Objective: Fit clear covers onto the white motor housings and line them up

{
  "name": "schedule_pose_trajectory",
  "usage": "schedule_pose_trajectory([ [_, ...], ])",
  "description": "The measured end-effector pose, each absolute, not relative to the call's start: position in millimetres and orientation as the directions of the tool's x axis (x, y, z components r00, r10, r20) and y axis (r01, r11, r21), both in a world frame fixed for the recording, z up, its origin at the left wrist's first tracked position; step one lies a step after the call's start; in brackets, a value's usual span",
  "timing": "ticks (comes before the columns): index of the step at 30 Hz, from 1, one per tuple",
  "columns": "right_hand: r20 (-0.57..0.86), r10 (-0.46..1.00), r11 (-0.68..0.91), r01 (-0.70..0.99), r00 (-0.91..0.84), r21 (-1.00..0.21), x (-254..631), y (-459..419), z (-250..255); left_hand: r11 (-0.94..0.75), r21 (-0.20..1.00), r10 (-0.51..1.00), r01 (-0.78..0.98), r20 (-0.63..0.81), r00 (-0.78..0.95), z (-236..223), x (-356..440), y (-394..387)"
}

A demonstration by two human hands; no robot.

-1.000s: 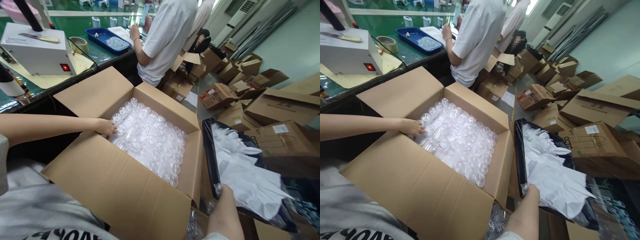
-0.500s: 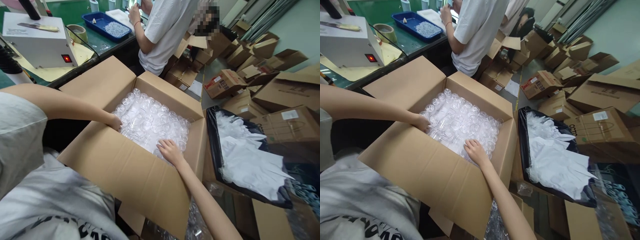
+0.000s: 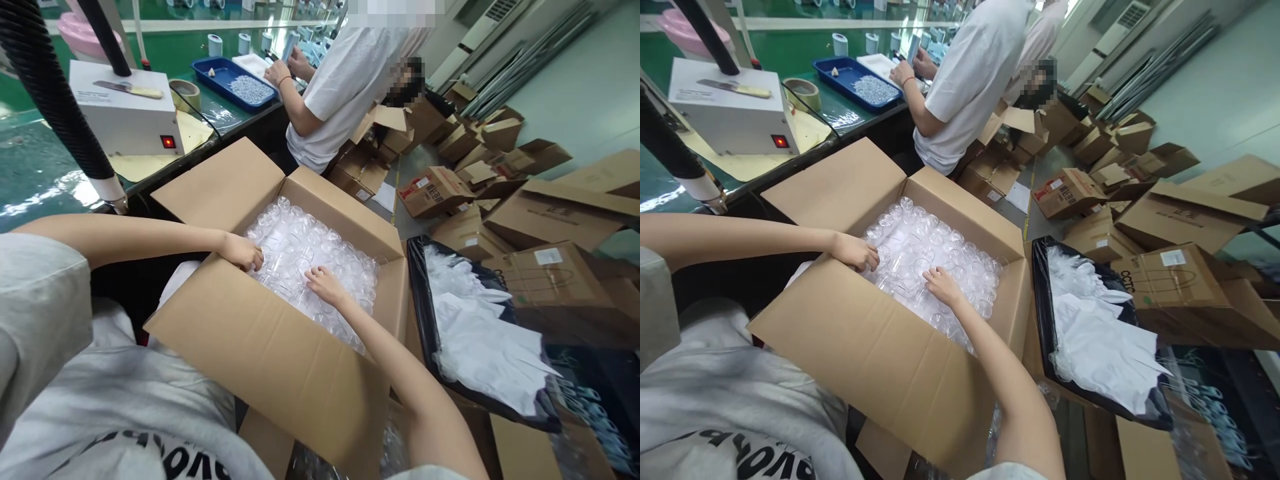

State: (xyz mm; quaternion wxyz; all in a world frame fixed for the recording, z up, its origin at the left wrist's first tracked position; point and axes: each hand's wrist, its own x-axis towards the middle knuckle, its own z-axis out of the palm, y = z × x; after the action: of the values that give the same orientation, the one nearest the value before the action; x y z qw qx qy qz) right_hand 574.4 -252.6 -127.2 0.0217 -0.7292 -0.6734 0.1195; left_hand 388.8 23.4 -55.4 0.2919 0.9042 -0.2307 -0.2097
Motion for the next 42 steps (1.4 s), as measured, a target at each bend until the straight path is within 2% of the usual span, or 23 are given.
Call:
schedule_pose_trajectory([
  [3, -0.074, 0.980, -0.201, 0.911, 0.187, -0.360, 579, -259, -123, -0.704, 0.676, -0.422, -0.217, -0.153, 0.894, -44, 388, 24],
  [7, 0.021, 0.903, -0.332, 0.729, 0.428, -0.598, 588, -267, -111, -0.709, 0.705, -0.112, -0.021, -0.083, 0.990, -41, 394, 21],
  [10, -0.014, 0.831, -0.389, 0.563, 0.556, -0.729, 588, -276, -101, -0.704, 0.701, 0.057, 0.112, -0.102, 0.993, -46, 407, 22],
  [12, -0.086, 0.812, -0.418, 0.472, 0.577, -0.777, 584, -283, -95, -0.705, 0.692, 0.078, 0.154, -0.140, 0.987, -50, 416, 26],
  [17, -0.195, 0.792, -0.462, 0.359, 0.578, -0.811, 574, -294, -83, -0.783, 0.615, -0.060, 0.099, -0.232, 0.971, -61, 422, 37],
  [24, -0.203, 0.779, -0.506, 0.404, 0.593, -0.762, 561, -295, -99, -0.931, 0.357, -0.190, -0.079, -0.288, 0.939, -91, 409, 19],
  [29, -0.198, 0.785, -0.508, 0.428, 0.587, -0.747, 550, -301, -112, -0.945, 0.273, -0.262, -0.183, -0.292, 0.920, -90, 415, 31],
  [32, -0.162, 0.780, -0.490, 0.428, 0.604, -0.760, 549, -305, -113, -0.957, 0.223, -0.249, -0.187, -0.295, 0.923, -89, 417, 37],
  [37, -0.139, 0.727, -0.499, 0.379, 0.673, -0.779, 544, -310, -113, -0.985, 0.133, -0.146, -0.111, -0.290, 0.946, -98, 416, 33],
  [42, -0.188, 0.689, -0.527, 0.306, 0.700, -0.793, 532, -311, -108, -0.985, 0.134, -0.143, -0.104, -0.325, 0.935, -103, 424, 35],
])
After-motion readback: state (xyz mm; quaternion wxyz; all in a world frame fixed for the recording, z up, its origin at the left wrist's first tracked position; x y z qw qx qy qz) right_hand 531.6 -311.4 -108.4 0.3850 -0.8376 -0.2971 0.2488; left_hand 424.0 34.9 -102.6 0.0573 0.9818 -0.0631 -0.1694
